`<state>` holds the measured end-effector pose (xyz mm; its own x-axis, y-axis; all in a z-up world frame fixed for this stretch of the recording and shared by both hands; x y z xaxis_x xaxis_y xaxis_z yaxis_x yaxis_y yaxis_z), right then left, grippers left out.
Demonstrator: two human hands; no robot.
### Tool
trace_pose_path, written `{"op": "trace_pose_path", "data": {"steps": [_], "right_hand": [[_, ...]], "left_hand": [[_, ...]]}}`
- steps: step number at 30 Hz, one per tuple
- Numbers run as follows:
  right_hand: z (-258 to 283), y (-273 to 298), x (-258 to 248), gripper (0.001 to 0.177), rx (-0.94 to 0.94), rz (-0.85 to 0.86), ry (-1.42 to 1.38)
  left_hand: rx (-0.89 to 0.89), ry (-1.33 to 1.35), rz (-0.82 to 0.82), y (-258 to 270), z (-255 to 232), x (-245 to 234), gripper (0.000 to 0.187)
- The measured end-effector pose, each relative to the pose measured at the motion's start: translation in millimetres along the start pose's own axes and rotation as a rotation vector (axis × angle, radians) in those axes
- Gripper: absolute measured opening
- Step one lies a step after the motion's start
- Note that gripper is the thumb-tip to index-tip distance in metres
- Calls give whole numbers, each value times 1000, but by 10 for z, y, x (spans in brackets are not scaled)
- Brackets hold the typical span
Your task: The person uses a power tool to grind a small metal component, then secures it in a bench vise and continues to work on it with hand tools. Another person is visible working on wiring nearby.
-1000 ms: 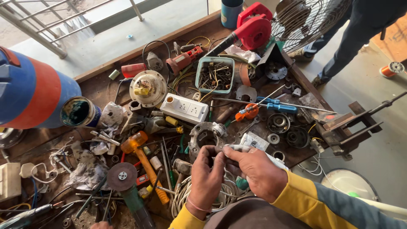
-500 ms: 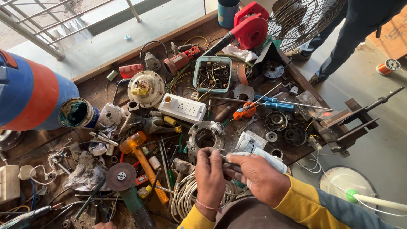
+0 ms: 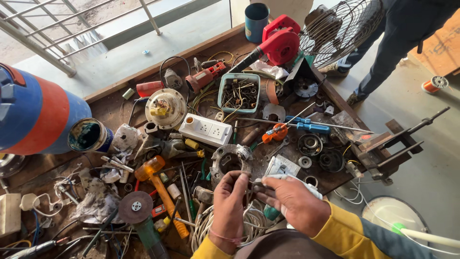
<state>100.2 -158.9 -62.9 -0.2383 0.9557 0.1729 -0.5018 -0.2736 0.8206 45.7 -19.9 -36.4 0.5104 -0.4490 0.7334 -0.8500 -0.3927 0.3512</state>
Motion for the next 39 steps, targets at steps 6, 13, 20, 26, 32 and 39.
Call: {"op": "trace_pose_path", "data": {"steps": [6,13,20,26,32,39], "right_hand": [[105,30,-217,11,70,-138,127],[-11,26,-180,21,23,-126,267],[-196,166,51,8,4,24,120],[-163,214,-8,10,41,-3,160],[-151,138,-64,10,56,18,144],[-265,51,-223,10,93,-35,157]], "left_hand": [[-65,-148,135,62,-131,147,14],[-36,-136,205,20,-87,171,16],[-75,47,44,-47,96,-30,13],[-109,20,13,-37,126,-67,13],[-71,-117,60,-15,19,-55,15],[-131,-284,192,-47,-86,35,19]]}}
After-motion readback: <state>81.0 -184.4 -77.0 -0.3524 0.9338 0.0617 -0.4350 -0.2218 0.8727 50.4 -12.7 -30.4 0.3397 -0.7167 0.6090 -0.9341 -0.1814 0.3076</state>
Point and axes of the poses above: each hand's wrist, its own y-axis away from the middle knuckle, its own x-axis out of the palm, z = x × y, the point moved 8 cm from there along -y, towards the middle knuckle, and after that the axes turned 14 degrees about y, right-handed, at the moved point
